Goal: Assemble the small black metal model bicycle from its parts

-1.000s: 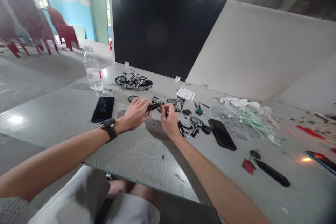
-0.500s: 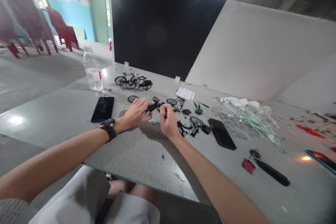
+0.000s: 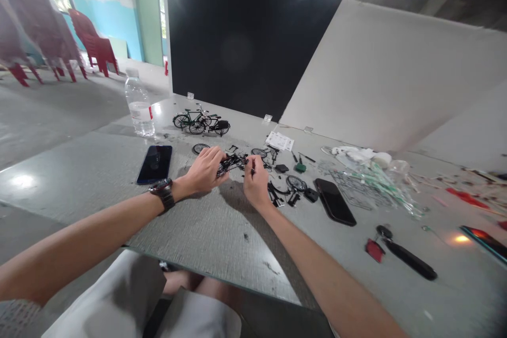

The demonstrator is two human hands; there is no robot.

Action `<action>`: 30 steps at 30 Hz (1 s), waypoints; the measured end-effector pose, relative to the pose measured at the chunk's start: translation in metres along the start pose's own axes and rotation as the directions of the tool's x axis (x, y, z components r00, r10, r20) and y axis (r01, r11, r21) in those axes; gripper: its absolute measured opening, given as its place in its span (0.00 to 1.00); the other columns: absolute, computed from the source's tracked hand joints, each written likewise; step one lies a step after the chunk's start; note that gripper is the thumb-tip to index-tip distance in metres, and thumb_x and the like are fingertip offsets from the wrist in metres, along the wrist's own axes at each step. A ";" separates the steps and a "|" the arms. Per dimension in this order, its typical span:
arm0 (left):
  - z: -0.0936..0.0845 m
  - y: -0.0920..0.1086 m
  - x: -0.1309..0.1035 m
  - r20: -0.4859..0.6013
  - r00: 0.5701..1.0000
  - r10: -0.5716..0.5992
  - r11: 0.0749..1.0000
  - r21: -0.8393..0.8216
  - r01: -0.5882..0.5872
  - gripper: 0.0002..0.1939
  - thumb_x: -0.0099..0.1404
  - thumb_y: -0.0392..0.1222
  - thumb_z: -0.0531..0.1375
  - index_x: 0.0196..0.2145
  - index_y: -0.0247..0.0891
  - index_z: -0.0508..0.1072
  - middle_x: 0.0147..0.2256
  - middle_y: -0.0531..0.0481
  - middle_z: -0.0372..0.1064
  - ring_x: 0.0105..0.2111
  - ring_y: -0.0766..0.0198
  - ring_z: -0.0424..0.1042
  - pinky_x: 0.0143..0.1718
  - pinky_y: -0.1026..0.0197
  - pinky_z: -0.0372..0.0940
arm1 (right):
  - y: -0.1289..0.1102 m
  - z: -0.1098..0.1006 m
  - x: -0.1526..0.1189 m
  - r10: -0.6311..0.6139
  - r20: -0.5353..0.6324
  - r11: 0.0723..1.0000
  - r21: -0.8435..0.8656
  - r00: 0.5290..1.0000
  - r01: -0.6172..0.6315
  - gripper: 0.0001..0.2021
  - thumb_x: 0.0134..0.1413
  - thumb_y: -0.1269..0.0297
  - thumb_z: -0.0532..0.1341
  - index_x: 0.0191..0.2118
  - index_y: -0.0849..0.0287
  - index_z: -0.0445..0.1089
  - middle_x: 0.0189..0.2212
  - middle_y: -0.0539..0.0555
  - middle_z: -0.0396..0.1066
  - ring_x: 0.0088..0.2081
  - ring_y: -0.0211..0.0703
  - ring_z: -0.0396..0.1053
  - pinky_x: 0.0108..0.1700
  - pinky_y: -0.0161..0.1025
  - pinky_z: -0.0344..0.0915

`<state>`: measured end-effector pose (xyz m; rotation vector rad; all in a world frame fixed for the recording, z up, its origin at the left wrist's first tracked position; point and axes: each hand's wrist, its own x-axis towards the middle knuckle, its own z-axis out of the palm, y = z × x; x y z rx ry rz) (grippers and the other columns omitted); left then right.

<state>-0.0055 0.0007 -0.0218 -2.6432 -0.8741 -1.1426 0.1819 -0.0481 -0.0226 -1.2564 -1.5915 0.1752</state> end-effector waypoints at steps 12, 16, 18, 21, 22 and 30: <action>0.001 -0.005 0.000 0.084 0.983 -0.163 0.888 -0.422 0.183 0.29 0.64 0.49 0.65 0.57 0.36 0.59 0.48 0.38 0.71 0.49 0.49 0.73 0.49 0.47 0.69 | 0.004 -0.002 0.000 -0.190 0.037 0.981 -0.021 0.981 0.191 0.13 0.72 0.53 0.48 0.46 0.55 0.63 0.32 0.52 0.70 0.29 0.42 0.69 0.34 0.38 0.63; -0.002 -0.005 0.002 0.146 0.977 -0.154 0.816 -0.539 0.209 0.36 0.61 0.56 0.67 0.61 0.38 0.61 0.56 0.36 0.68 0.55 0.47 0.70 0.54 0.45 0.67 | 0.005 -0.002 0.001 -0.187 -0.045 0.982 -0.048 0.981 0.185 0.12 0.72 0.55 0.49 0.45 0.56 0.63 0.33 0.53 0.71 0.30 0.42 0.70 0.34 0.38 0.64; -0.002 -0.007 0.003 0.192 0.973 -0.125 0.775 -0.594 0.216 0.36 0.61 0.56 0.67 0.61 0.39 0.64 0.58 0.36 0.67 0.56 0.47 0.69 0.54 0.45 0.67 | 0.005 -0.002 0.001 -0.173 -0.060 0.984 -0.062 0.983 0.169 0.12 0.72 0.55 0.49 0.45 0.56 0.63 0.32 0.53 0.71 0.29 0.42 0.69 0.33 0.38 0.63; -0.002 -0.010 0.003 0.237 0.963 -0.131 0.705 -0.660 0.258 0.36 0.60 0.55 0.68 0.61 0.39 0.66 0.58 0.37 0.67 0.55 0.48 0.70 0.52 0.47 0.68 | 0.006 -0.002 0.002 -0.164 -0.066 0.985 -0.060 0.984 0.160 0.12 0.72 0.55 0.49 0.45 0.56 0.64 0.30 0.52 0.69 0.28 0.42 0.67 0.31 0.38 0.61; -0.001 -0.010 0.002 0.246 0.959 -0.138 0.686 -0.675 0.272 0.37 0.60 0.55 0.69 0.61 0.39 0.66 0.59 0.37 0.67 0.55 0.49 0.70 0.52 0.47 0.68 | 0.005 -0.002 0.001 -0.161 -0.062 0.986 -0.052 0.985 0.157 0.12 0.72 0.55 0.49 0.45 0.56 0.64 0.30 0.51 0.69 0.27 0.41 0.66 0.31 0.38 0.60; -0.003 -0.010 0.001 0.242 0.964 -0.107 0.679 -0.691 0.249 0.40 0.55 0.52 0.73 0.62 0.42 0.67 0.59 0.38 0.66 0.57 0.48 0.69 0.50 0.49 0.69 | 0.000 -0.003 0.002 -0.128 -0.039 0.992 0.009 0.991 0.129 0.15 0.72 0.52 0.49 0.38 0.55 0.63 0.27 0.48 0.64 0.26 0.39 0.61 0.31 0.37 0.56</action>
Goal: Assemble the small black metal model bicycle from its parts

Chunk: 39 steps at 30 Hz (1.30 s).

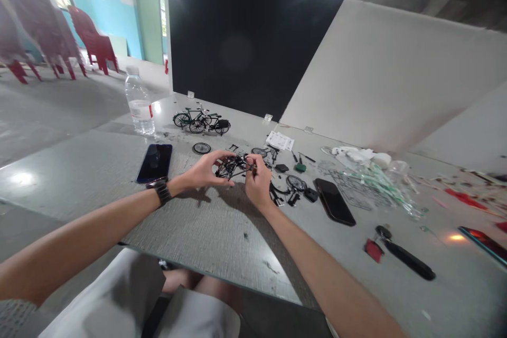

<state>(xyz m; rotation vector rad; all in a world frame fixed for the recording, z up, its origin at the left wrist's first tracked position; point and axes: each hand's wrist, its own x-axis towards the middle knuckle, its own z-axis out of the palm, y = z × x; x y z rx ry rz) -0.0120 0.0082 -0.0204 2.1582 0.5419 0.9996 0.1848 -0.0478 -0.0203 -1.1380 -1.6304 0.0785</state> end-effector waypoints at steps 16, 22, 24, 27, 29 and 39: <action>0.001 0.008 -0.001 -0.026 1.000 0.009 1.000 -0.017 -0.009 0.38 0.56 0.50 0.72 0.61 0.40 0.67 0.59 0.36 0.67 0.56 0.48 0.70 0.51 0.47 0.69 | 0.000 0.001 -0.001 0.026 0.157 0.998 0.060 0.987 -0.036 0.14 0.69 0.56 0.50 0.35 0.55 0.65 0.25 0.48 0.64 0.27 0.41 0.60 0.31 0.37 0.57; 0.000 0.002 -0.002 -0.039 0.999 -0.036 0.999 -0.004 0.036 0.41 0.55 0.51 0.73 0.62 0.42 0.65 0.60 0.37 0.66 0.57 0.47 0.69 0.54 0.44 0.69 | -0.003 0.001 -0.001 -0.028 0.216 0.997 -0.068 0.976 0.043 0.15 0.70 0.55 0.50 0.32 0.55 0.64 0.26 0.51 0.67 0.28 0.44 0.63 0.32 0.39 0.58; -0.001 0.002 -0.002 -0.036 0.999 -0.038 0.999 -0.010 0.037 0.41 0.55 0.51 0.73 0.63 0.42 0.64 0.60 0.36 0.66 0.58 0.46 0.69 0.55 0.44 0.68 | -0.002 0.001 -0.001 -0.052 0.223 0.994 -0.081 0.973 0.072 0.16 0.70 0.55 0.49 0.31 0.54 0.63 0.26 0.52 0.67 0.29 0.44 0.64 0.33 0.39 0.58; -0.001 0.005 -0.002 -0.041 0.999 -0.032 0.999 -0.016 0.031 0.42 0.55 0.50 0.73 0.63 0.41 0.64 0.61 0.35 0.64 0.59 0.45 0.68 0.55 0.43 0.68 | 0.000 0.001 -0.001 -0.110 0.249 0.987 -0.085 0.962 0.135 0.17 0.70 0.56 0.48 0.31 0.55 0.63 0.29 0.54 0.69 0.32 0.45 0.67 0.36 0.40 0.60; -0.001 0.006 -0.002 -0.049 0.998 -0.029 1.000 -0.013 0.028 0.41 0.55 0.50 0.73 0.62 0.40 0.64 0.62 0.35 0.64 0.59 0.45 0.67 0.55 0.43 0.68 | 0.001 0.001 -0.001 -0.130 0.253 0.984 -0.088 0.959 0.157 0.16 0.71 0.57 0.48 0.33 0.55 0.65 0.31 0.55 0.71 0.34 0.46 0.68 0.38 0.40 0.61; 0.001 0.003 0.000 -0.089 0.995 -0.043 0.999 -0.002 0.043 0.37 0.56 0.48 0.72 0.59 0.41 0.65 0.59 0.37 0.66 0.56 0.49 0.69 0.52 0.47 0.69 | 0.004 0.003 -0.002 -0.031 0.192 0.997 -0.068 0.981 0.045 0.12 0.70 0.54 0.52 0.47 0.56 0.64 0.31 0.54 0.72 0.28 0.45 0.70 0.32 0.40 0.63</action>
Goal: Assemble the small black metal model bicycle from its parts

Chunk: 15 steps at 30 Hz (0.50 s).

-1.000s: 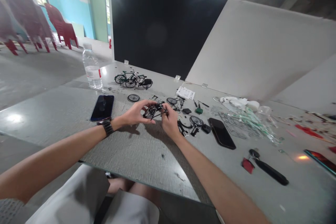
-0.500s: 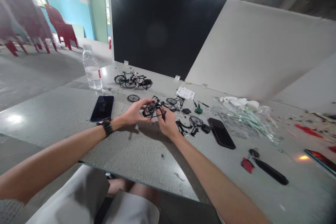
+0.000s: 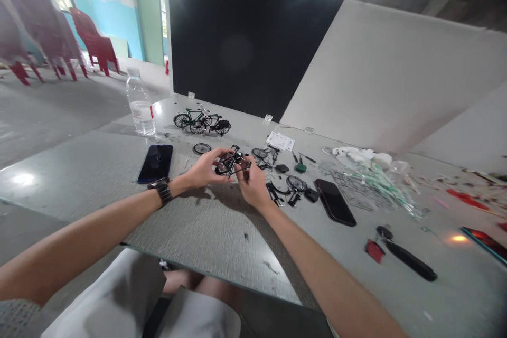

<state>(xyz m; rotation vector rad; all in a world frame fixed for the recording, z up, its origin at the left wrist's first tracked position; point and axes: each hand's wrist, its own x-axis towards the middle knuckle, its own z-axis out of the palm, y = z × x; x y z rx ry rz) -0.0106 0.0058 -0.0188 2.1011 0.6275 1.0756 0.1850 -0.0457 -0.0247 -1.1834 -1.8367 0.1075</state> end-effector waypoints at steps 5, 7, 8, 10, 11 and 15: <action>0.000 0.001 0.001 -0.025 1.000 -0.015 0.999 0.052 0.016 0.40 0.56 0.51 0.72 0.61 0.41 0.63 0.58 0.37 0.68 0.56 0.48 0.69 0.49 0.49 0.70 | -0.002 -0.002 0.000 -0.053 -0.032 0.999 0.004 0.998 0.053 0.09 0.70 0.56 0.51 0.42 0.55 0.63 0.30 0.52 0.69 0.29 0.43 0.67 0.33 0.39 0.62; 0.000 -0.001 0.001 -0.024 1.000 -0.012 0.998 0.065 0.014 0.40 0.56 0.52 0.72 0.62 0.41 0.62 0.57 0.37 0.68 0.56 0.48 0.69 0.48 0.49 0.70 | -0.003 -0.003 0.000 -0.058 -0.041 0.998 0.001 0.998 0.058 0.09 0.70 0.58 0.50 0.40 0.55 0.62 0.29 0.51 0.67 0.28 0.42 0.65 0.33 0.39 0.61; 0.000 -0.002 0.001 -0.025 1.000 -0.010 0.997 0.070 0.012 0.41 0.56 0.52 0.72 0.62 0.41 0.62 0.58 0.37 0.67 0.56 0.48 0.69 0.48 0.50 0.70 | -0.004 -0.004 0.000 -0.055 -0.048 0.998 0.007 0.997 0.055 0.09 0.70 0.59 0.50 0.40 0.55 0.62 0.28 0.50 0.66 0.27 0.41 0.64 0.33 0.38 0.60; 0.000 -0.004 0.001 -0.030 1.000 -0.007 0.997 0.083 0.010 0.41 0.56 0.53 0.72 0.62 0.41 0.62 0.58 0.37 0.67 0.56 0.49 0.69 0.48 0.50 0.70 | -0.005 -0.005 -0.001 -0.047 -0.065 0.999 0.020 0.997 0.048 0.08 0.70 0.60 0.50 0.39 0.55 0.61 0.28 0.49 0.65 0.27 0.40 0.63 0.33 0.38 0.60; 0.000 -0.004 0.001 -0.030 1.000 -0.004 0.996 0.086 0.007 0.41 0.56 0.53 0.72 0.62 0.41 0.62 0.58 0.37 0.67 0.56 0.49 0.69 0.48 0.50 0.70 | -0.005 -0.005 -0.001 -0.044 -0.073 0.999 0.022 0.996 0.046 0.08 0.70 0.60 0.50 0.39 0.55 0.61 0.27 0.49 0.65 0.26 0.40 0.62 0.33 0.38 0.60; 0.000 -0.006 0.001 -0.014 1.000 0.005 0.997 0.074 -0.004 0.40 0.57 0.53 0.71 0.62 0.41 0.63 0.58 0.37 0.67 0.56 0.49 0.68 0.48 0.50 0.69 | -0.002 -0.003 -0.003 -0.051 -0.074 0.998 0.035 0.996 0.054 0.09 0.71 0.58 0.50 0.43 0.55 0.62 0.29 0.50 0.66 0.24 0.38 0.62 0.30 0.37 0.61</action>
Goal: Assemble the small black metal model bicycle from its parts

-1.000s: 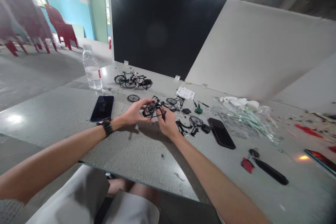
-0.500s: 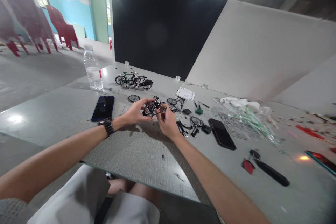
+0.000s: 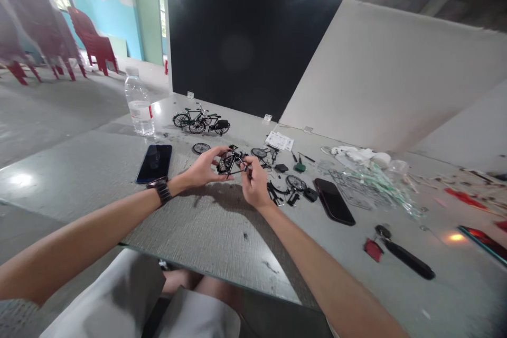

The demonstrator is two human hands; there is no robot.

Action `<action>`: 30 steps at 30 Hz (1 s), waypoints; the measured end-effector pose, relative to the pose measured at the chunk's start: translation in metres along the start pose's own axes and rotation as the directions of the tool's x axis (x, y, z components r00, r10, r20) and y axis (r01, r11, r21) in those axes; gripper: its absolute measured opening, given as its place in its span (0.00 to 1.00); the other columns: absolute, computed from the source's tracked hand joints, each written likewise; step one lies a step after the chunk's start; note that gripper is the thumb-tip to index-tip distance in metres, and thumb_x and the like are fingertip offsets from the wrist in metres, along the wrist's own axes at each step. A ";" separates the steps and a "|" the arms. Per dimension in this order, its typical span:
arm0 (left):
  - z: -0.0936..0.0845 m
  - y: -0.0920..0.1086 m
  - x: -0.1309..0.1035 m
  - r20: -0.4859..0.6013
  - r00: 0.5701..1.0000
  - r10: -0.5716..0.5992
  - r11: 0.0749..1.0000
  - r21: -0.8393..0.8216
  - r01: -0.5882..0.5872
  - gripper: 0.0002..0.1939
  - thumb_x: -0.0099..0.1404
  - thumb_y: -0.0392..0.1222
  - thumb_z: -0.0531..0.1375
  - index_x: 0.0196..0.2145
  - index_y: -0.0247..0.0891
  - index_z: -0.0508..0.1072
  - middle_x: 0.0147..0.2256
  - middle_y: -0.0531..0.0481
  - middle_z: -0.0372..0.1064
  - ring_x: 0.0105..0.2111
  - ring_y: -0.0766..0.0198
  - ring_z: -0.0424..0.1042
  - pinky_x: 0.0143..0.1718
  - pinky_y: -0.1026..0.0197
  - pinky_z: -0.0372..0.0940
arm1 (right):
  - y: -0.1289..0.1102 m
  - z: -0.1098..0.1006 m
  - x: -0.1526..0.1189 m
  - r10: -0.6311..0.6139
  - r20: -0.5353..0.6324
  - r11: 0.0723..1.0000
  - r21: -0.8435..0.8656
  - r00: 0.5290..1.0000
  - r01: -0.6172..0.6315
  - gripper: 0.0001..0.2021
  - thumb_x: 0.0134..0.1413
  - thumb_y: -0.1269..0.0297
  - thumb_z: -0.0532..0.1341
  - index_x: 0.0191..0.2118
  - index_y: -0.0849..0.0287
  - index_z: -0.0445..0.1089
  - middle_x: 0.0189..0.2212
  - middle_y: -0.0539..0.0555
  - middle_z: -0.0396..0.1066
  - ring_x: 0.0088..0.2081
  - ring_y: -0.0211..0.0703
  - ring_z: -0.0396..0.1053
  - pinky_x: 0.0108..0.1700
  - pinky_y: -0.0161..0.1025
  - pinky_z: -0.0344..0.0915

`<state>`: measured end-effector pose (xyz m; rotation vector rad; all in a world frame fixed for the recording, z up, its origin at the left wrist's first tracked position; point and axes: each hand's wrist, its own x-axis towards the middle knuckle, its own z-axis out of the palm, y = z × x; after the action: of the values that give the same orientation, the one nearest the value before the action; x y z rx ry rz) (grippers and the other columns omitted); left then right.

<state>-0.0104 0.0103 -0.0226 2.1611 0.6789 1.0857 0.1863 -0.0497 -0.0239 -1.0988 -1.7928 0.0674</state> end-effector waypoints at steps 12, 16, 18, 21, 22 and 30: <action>0.000 0.002 -0.001 0.050 0.999 -0.012 1.000 -0.006 0.012 0.38 0.56 0.54 0.72 0.59 0.40 0.64 0.56 0.37 0.68 0.53 0.49 0.70 0.48 0.48 0.70 | -0.006 -0.004 0.005 -0.079 -0.052 0.997 -0.028 0.995 0.078 0.16 0.72 0.56 0.50 0.56 0.52 0.69 0.52 0.60 0.73 0.53 0.51 0.71 0.52 0.49 0.70; -0.001 0.003 -0.001 0.077 0.997 -0.001 1.000 -0.027 0.003 0.40 0.57 0.54 0.71 0.62 0.42 0.63 0.58 0.36 0.65 0.56 0.47 0.68 0.49 0.47 0.71 | -0.006 -0.003 0.006 -0.029 -0.092 0.999 0.029 0.995 0.032 0.17 0.73 0.55 0.48 0.51 0.55 0.70 0.47 0.59 0.75 0.47 0.49 0.73 0.47 0.46 0.70; -0.001 0.004 -0.001 0.093 0.996 0.016 0.999 -0.039 -0.012 0.40 0.57 0.54 0.71 0.63 0.44 0.63 0.60 0.36 0.63 0.57 0.47 0.68 0.48 0.48 0.72 | -0.005 -0.002 0.006 0.017 -0.117 0.999 0.043 0.993 -0.012 0.18 0.72 0.52 0.48 0.48 0.56 0.70 0.43 0.59 0.75 0.43 0.48 0.73 0.44 0.44 0.70; -0.002 0.006 -0.001 0.105 0.994 0.041 0.999 -0.031 -0.038 0.40 0.57 0.53 0.71 0.63 0.44 0.64 0.61 0.36 0.63 0.57 0.47 0.68 0.49 0.48 0.72 | -0.004 -0.001 0.006 0.094 -0.141 0.993 0.084 0.986 -0.083 0.18 0.72 0.51 0.49 0.46 0.57 0.69 0.39 0.58 0.74 0.36 0.45 0.71 0.40 0.42 0.68; -0.002 0.007 -0.001 0.107 0.993 0.055 0.998 -0.030 -0.052 0.40 0.57 0.53 0.72 0.63 0.43 0.65 0.61 0.36 0.63 0.57 0.47 0.69 0.50 0.47 0.72 | -0.004 0.000 0.006 0.112 -0.154 0.990 0.104 0.982 -0.096 0.17 0.72 0.51 0.50 0.47 0.57 0.68 0.39 0.57 0.74 0.36 0.44 0.70 0.40 0.41 0.68; -0.001 0.009 -0.001 0.125 0.983 0.135 0.991 -0.023 -0.133 0.36 0.58 0.53 0.71 0.61 0.42 0.68 0.58 0.38 0.67 0.56 0.49 0.70 0.48 0.50 0.73 | 0.004 0.008 0.009 0.308 -0.152 0.906 0.349 0.939 -0.240 0.15 0.64 0.50 0.60 0.41 0.57 0.68 0.34 0.53 0.72 0.36 0.43 0.70 0.39 0.39 0.67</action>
<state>-0.0099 0.0039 -0.0162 2.2678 0.4728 1.0082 0.1822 -0.0374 -0.0236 -1.0670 -1.3729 0.3957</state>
